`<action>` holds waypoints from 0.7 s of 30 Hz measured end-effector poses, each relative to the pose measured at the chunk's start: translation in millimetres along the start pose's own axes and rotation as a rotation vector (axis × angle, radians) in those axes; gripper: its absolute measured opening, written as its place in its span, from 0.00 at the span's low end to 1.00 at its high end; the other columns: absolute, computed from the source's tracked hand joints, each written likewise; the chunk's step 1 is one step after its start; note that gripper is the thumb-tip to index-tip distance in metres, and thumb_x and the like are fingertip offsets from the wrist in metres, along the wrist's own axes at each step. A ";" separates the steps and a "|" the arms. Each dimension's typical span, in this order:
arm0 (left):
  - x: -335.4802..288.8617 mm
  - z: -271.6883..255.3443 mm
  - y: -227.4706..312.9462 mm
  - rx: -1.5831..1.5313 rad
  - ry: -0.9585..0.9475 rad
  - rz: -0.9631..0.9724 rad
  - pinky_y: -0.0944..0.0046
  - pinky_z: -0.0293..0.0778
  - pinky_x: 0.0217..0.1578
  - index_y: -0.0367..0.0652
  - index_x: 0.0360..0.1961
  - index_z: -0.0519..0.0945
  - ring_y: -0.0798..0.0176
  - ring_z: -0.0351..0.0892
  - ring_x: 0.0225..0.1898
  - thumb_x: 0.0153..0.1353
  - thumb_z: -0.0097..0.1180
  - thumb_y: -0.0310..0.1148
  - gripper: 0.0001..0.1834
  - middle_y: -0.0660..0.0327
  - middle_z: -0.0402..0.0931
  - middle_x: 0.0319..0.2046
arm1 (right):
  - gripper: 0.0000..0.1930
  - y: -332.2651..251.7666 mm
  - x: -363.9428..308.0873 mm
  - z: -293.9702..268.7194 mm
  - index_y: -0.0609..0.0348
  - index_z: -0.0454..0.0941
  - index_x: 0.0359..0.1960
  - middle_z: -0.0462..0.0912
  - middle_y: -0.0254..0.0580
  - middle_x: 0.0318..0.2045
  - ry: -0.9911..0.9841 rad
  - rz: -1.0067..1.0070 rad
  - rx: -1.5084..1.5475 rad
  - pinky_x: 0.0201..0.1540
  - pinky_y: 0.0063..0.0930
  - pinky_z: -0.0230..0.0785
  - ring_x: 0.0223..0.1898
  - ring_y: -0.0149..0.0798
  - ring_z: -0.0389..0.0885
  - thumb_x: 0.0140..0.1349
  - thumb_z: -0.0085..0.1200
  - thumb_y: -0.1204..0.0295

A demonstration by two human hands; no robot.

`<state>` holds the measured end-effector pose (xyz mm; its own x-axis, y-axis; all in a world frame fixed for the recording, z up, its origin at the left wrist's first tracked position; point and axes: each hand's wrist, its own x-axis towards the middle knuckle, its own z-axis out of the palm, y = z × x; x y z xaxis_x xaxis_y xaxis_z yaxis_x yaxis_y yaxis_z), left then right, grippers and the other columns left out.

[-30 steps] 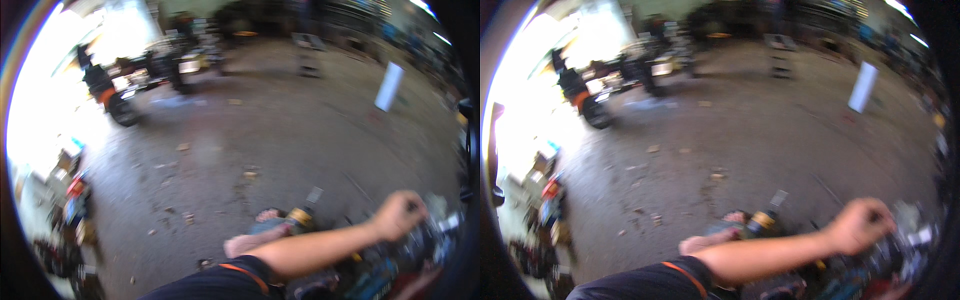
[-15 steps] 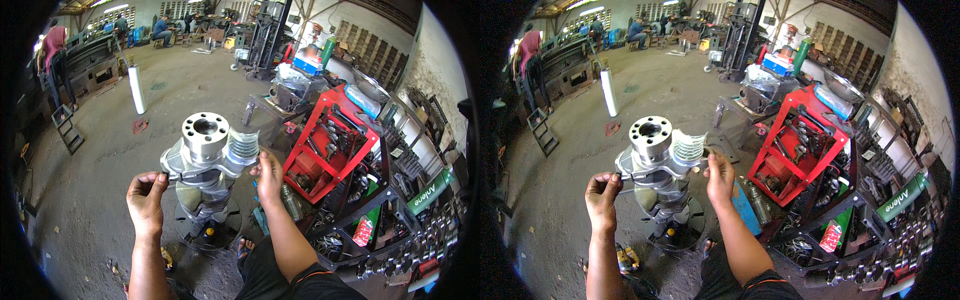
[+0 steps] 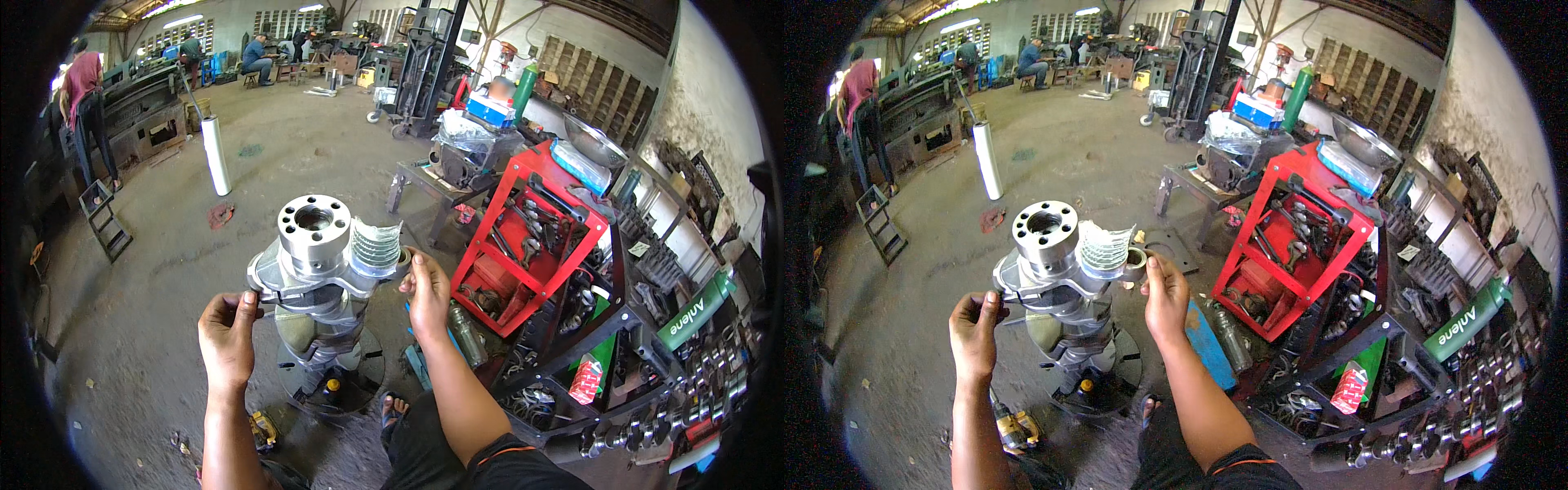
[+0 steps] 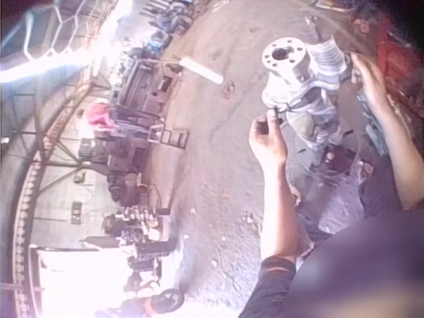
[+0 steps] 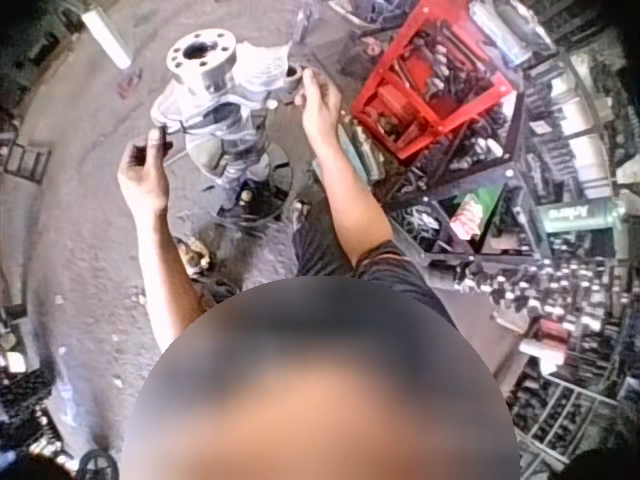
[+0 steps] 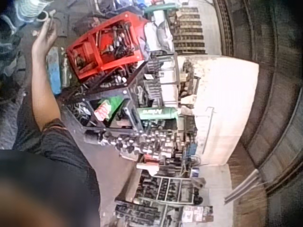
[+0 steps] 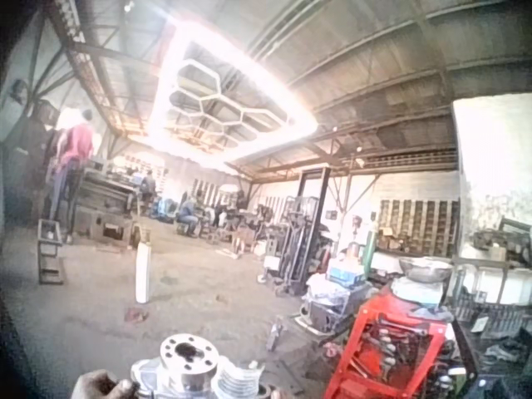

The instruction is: The person assembles a crankshaft by attaching a connecting rod, tightening it with a cordless impact driver, and then cleaning the rod with a cloth. The crankshaft is held in a vertical stand during the process.

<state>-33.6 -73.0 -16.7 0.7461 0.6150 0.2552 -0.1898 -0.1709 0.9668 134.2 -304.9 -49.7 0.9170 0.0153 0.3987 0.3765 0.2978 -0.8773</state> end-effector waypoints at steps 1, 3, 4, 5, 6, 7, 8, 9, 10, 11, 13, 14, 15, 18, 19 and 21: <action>1.1 0.3 -0.7 -0.022 0.000 0.012 0.69 0.74 0.40 0.35 0.35 0.79 0.71 0.77 0.33 0.66 0.63 0.31 0.09 0.63 0.80 0.30 | 0.17 0.5 0.0 -0.6 0.64 0.81 0.49 0.71 0.23 0.25 0.011 -0.001 -0.002 0.28 0.17 0.65 0.25 0.19 0.68 0.73 0.49 0.61; 2.3 -2.7 -1.4 -0.054 -0.012 -0.004 0.69 0.74 0.40 0.35 0.34 0.79 0.71 0.76 0.32 0.65 0.64 0.30 0.09 0.63 0.80 0.29 | 0.18 1.1 0.1 -1.4 0.64 0.81 0.49 0.71 0.23 0.25 0.019 -0.008 0.009 0.29 0.17 0.65 0.25 0.19 0.68 0.73 0.49 0.61; 3.1 -6.3 -1.1 -0.040 -0.024 0.019 0.69 0.74 0.39 0.35 0.35 0.80 0.71 0.77 0.33 0.63 0.66 0.31 0.10 0.63 0.80 0.30 | 0.18 1.2 0.5 -1.3 0.64 0.80 0.49 0.69 0.23 0.24 0.045 -0.019 -0.023 0.29 0.17 0.66 0.25 0.19 0.68 0.73 0.50 0.61; 3.8 -9.7 -0.8 0.034 -0.040 0.014 0.68 0.75 0.39 0.34 0.36 0.80 0.70 0.78 0.33 0.61 0.67 0.30 0.10 0.62 0.81 0.31 | 0.18 0.4 0.9 -2.1 0.64 0.80 0.50 0.69 0.23 0.24 0.065 -0.019 -0.052 0.29 0.17 0.66 0.25 0.19 0.68 0.73 0.49 0.60; 3.9 -15.0 0.4 0.108 -0.054 0.000 0.68 0.76 0.39 0.34 0.37 0.80 0.70 0.79 0.34 0.60 0.68 0.28 0.11 0.60 0.82 0.31 | 0.19 -0.9 1.4 -2.9 0.64 0.80 0.50 0.68 0.24 0.24 0.070 -0.024 -0.064 0.30 0.17 0.67 0.26 0.20 0.68 0.73 0.49 0.59; 5.5 -18.7 1.3 0.146 -0.093 -0.037 0.66 0.78 0.40 0.33 0.38 0.80 0.67 0.81 0.36 0.56 0.70 0.27 0.13 0.58 0.83 0.33 | 0.18 -1.9 1.6 -2.3 0.61 0.82 0.49 0.73 0.25 0.26 0.099 -0.029 -0.063 0.29 0.17 0.66 0.25 0.20 0.68 0.73 0.49 0.59; 5.6 -21.2 2.4 0.267 -0.106 -0.010 0.65 0.79 0.41 0.33 0.39 0.80 0.65 0.82 0.37 0.54 0.71 0.26 0.13 0.57 0.83 0.34 | 0.16 -3.2 2.1 -1.8 0.58 0.83 0.47 0.77 0.26 0.28 0.137 -0.029 -0.057 0.28 0.17 0.65 0.25 0.20 0.68 0.72 0.50 0.59; 4.1 -23.5 3.6 0.257 -0.125 -0.008 0.65 0.79 0.41 0.33 0.39 0.80 0.65 0.83 0.38 0.53 0.73 0.29 0.16 0.55 0.84 0.35 | 0.17 -5.3 1.7 -2.1 0.59 0.83 0.48 0.75 0.26 0.27 0.144 -0.050 -0.101 0.28 0.17 0.65 0.25 0.20 0.68 0.73 0.49 0.59; 3.3 -23.6 4.7 0.241 -0.133 -0.003 0.64 0.79 0.40 0.33 0.40 0.80 0.65 0.83 0.37 0.54 0.73 0.33 0.18 0.55 0.84 0.35 | 0.17 -7.2 1.5 -1.4 0.59 0.82 0.49 0.73 0.25 0.26 0.155 -0.061 -0.154 0.28 0.17 0.65 0.25 0.20 0.67 0.73 0.48 0.59; 1.4 -22.4 5.7 0.204 -0.128 0.012 0.64 0.79 0.40 0.34 0.41 0.80 0.65 0.83 0.35 0.55 0.74 0.37 0.20 0.55 0.84 0.34 | 0.17 -9.1 0.4 -0.7 0.59 0.81 0.50 0.72 0.25 0.25 0.134 -0.044 -0.064 0.28 0.17 0.65 0.25 0.20 0.67 0.73 0.48 0.60; 1.1 -15.5 6.1 0.150 -0.053 0.003 0.63 0.79 0.39 0.34 0.39 0.80 0.64 0.83 0.35 0.55 0.73 0.42 0.23 0.54 0.84 0.32 | 0.17 -12.0 -0.8 0.1 0.60 0.80 0.52 0.68 0.24 0.24 0.138 -0.033 0.071 0.29 0.18 0.65 0.25 0.20 0.65 0.74 0.46 0.61; 1.4 -11.4 5.3 0.164 -0.015 -0.014 0.62 0.79 0.38 0.34 0.38 0.81 0.63 0.83 0.34 0.54 0.74 0.43 0.23 0.53 0.84 0.31 | 0.17 -12.3 -1.8 1.2 0.60 0.80 0.52 0.68 0.24 0.24 0.132 -0.044 0.049 0.29 0.18 0.65 0.25 0.20 0.65 0.74 0.46 0.62; 1.0 -8.4 4.4 0.228 -0.026 -0.014 0.62 0.79 0.38 0.34 0.38 0.81 0.63 0.83 0.34 0.54 0.73 0.44 0.23 0.52 0.84 0.31 | 0.17 -12.9 -2.4 1.7 0.60 0.80 0.52 0.67 0.24 0.24 0.129 -0.066 0.031 0.29 0.18 0.65 0.25 0.20 0.65 0.74 0.46 0.62; 0.3 -6.2 1.9 0.420 -0.053 -0.049 0.61 0.79 0.38 0.33 0.37 0.82 0.61 0.84 0.34 0.54 0.73 0.45 0.24 0.50 0.84 0.30 | 0.24 -16.0 -4.6 2.5 0.68 0.74 0.56 0.60 0.24 0.24 0.146 -0.137 -0.082 0.31 0.19 0.64 0.26 0.22 0.64 0.74 0.44 0.57; 0.7 -8.7 1.7 0.453 -0.089 -0.058 0.61 0.79 0.39 0.33 0.38 0.81 0.62 0.84 0.35 0.54 0.73 0.44 0.23 0.50 0.84 0.31 | 0.24 -18.2 -4.8 2.4 0.69 0.74 0.56 0.60 0.24 0.24 0.180 -0.133 -0.060 0.31 0.20 0.64 0.26 0.22 0.63 0.75 0.43 0.57; 1.9 -14.8 1.7 0.410 -0.158 -0.041 0.61 0.79 0.42 0.32 0.40 0.80 0.63 0.83 0.37 0.53 0.74 0.43 0.25 0.52 0.84 0.34 | 0.23 -24.1 -5.4 2.0 0.68 0.74 0.56 0.61 0.24 0.24 0.194 -0.173 -0.026 0.31 0.20 0.64 0.27 0.22 0.63 0.74 0.43 0.58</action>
<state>-41.9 -60.7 -14.4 0.8424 0.5077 0.1807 0.0872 -0.4594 0.8839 120.0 -310.3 -30.2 0.8457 -0.2176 0.4872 0.5311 0.2551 -0.8080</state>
